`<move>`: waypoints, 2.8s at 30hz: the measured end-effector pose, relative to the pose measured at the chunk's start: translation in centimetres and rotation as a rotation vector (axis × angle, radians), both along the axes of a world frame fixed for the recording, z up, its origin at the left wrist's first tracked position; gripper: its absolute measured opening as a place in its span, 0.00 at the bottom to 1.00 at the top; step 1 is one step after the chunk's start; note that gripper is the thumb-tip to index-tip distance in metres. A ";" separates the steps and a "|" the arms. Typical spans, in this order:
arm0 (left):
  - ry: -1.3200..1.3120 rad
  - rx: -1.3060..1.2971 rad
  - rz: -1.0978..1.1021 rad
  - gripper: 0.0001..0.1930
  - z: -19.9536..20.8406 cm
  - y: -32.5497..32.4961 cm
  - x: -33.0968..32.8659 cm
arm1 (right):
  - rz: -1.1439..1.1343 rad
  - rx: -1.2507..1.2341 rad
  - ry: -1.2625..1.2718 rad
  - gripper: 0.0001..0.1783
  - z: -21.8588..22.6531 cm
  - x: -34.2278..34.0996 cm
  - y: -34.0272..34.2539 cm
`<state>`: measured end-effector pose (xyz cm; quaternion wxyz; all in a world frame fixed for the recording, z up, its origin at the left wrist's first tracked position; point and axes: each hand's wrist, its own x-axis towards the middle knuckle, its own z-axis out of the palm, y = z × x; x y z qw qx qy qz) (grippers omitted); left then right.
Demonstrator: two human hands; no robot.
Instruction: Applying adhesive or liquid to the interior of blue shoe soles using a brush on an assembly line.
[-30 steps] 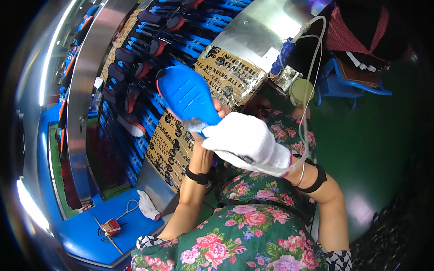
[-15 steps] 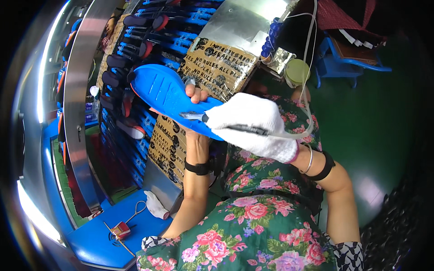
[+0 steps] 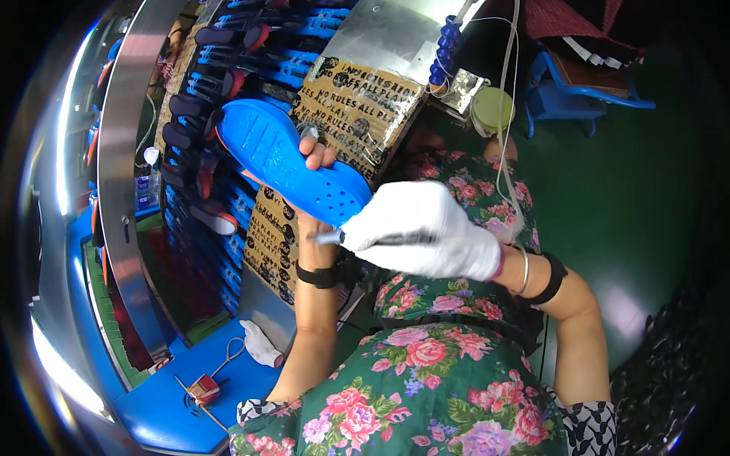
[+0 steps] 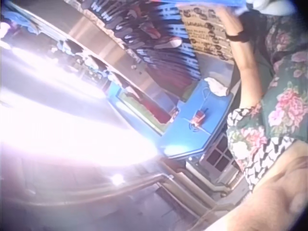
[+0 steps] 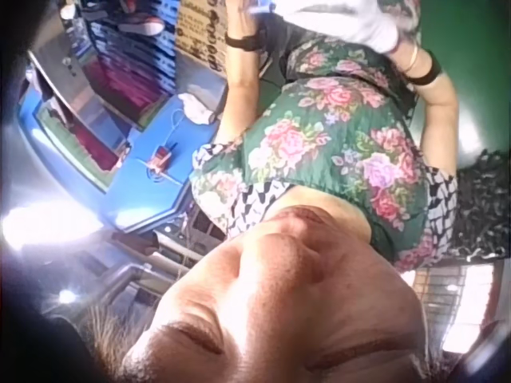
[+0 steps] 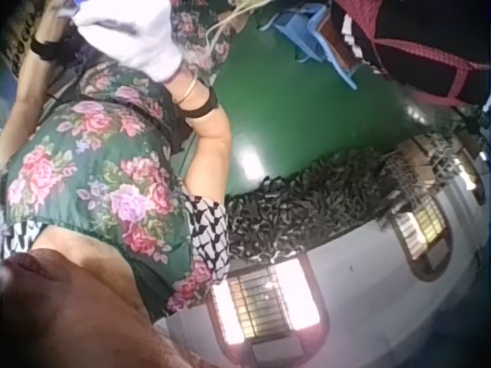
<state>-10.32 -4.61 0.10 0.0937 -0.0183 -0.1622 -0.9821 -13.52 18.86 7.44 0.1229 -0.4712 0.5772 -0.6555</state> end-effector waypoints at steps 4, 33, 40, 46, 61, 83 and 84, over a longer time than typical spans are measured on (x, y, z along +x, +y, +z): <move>-0.021 -0.023 -0.043 0.58 0.9 -0.7 0.1 | -0.189 -0.021 0.154 0.12 -1.1 -0.2 -0.5; -0.305 -0.218 0.002 0.30 -2.2 -0.8 -3.9 | -0.184 0.045 -0.848 0.12 -0.5 -2.2 0.1; -0.215 0.257 0.298 0.30 0.2 0.3 1.4 | -0.277 -0.082 -0.969 0.13 -2.1 -2.0 -1.0; -0.307 0.281 -0.191 0.42 0.4 3.0 8.9 | -0.241 -0.131 -1.052 0.11 -3.1 -1.5 -1.7; -0.015 0.658 -0.278 0.54 1.7 8.4 5.6 | -0.237 -0.012 -0.059 0.12 5.6 -2.6 -2.1; -0.165 0.087 -0.095 0.46 -1.6 8.8 7.3 | -0.351 -0.030 0.430 0.13 5.1 -2.0 -2.2; -0.120 0.152 -0.113 0.46 -1.9 8.6 7.1 | -0.338 -0.016 0.437 0.14 5.0 -1.8 -2.0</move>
